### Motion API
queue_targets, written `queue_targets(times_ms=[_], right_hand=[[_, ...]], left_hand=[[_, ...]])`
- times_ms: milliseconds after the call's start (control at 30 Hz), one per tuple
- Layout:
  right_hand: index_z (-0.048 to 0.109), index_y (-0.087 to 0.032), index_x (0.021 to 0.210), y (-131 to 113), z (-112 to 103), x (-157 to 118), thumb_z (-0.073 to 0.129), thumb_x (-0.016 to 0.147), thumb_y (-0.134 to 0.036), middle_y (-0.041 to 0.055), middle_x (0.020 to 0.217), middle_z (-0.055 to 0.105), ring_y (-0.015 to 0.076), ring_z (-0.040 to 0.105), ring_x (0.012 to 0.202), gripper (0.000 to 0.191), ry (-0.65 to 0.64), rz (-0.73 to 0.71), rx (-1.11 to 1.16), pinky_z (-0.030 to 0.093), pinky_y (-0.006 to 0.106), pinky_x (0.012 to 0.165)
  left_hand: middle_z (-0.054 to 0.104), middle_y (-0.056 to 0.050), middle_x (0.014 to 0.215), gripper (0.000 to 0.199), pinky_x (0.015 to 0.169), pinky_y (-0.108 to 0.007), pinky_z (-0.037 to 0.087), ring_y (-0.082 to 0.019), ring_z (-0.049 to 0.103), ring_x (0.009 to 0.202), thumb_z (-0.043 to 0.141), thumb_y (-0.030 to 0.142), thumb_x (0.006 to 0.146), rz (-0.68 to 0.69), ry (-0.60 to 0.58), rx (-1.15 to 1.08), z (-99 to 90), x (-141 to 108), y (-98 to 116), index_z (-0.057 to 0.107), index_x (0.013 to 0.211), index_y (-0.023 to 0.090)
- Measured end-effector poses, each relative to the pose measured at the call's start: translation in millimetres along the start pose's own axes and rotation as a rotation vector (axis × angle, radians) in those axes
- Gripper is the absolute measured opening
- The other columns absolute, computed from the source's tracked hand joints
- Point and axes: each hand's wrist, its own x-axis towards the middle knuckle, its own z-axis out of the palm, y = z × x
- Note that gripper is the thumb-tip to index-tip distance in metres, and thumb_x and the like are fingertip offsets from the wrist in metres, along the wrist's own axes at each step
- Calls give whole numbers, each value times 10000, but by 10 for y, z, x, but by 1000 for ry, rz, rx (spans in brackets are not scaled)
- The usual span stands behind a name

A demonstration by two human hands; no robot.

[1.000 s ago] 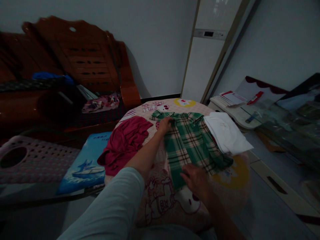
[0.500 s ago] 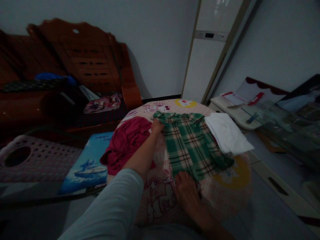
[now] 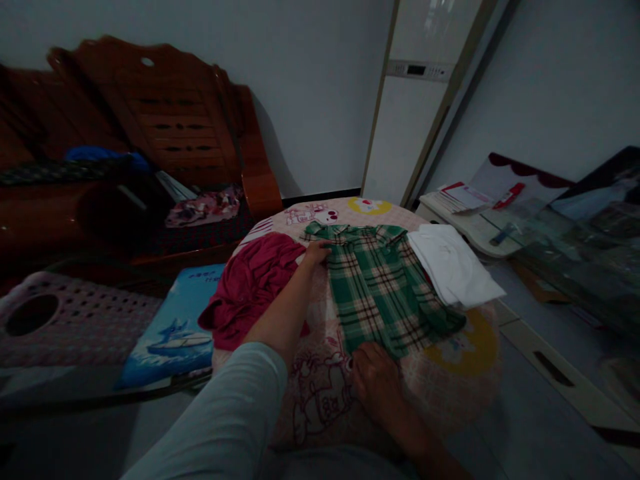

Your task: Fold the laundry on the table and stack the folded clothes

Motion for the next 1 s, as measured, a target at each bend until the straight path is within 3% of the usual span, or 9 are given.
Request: queue_targets(times_ms=[100,233,467,800,1000], right_hand=[[566,-191,792,3,-26,13,494,869,-64,49,831,591,201,519,825,164,1,13,36,384,328,765],[567,-187,816,-20,-51,56,477,885,-69,48,854,603,189,535,832,163,-39,-2,102,386,313,765],[546,-188,805,-177,-9,197,479,878,-81,20,837,587,153,530,770,146,-202,-84,171,361,280,693],[622,-166,837,-689,148,499,503,883,-168,32,854,627,137,547,706,128,-392,-218,187,352,271,602],[677,-152,880,-759,214,512,605,857,-242,64,928,665,158,585,741,117,-484,-270,190,379,271,591]], left_hand=[[754,-63,1020,504,762,-286,571,-191,707,851,623,16,732,-10,8,40,22,-8,7,670,1219,136],[717,-50,1182,620,855,-251,544,-194,683,1014,608,-18,706,27,26,105,-83,-15,-14,625,1298,165],[696,-69,1228,622,923,-273,520,-212,670,1074,625,24,724,69,31,227,-426,-35,-168,603,1329,164],[704,-78,1208,605,968,-318,503,-253,663,1085,632,51,724,137,37,442,-1014,-119,-293,608,1323,133],[637,-137,1294,565,1048,-362,450,-285,583,1214,602,20,713,173,76,608,-987,-233,-242,622,1270,112]])
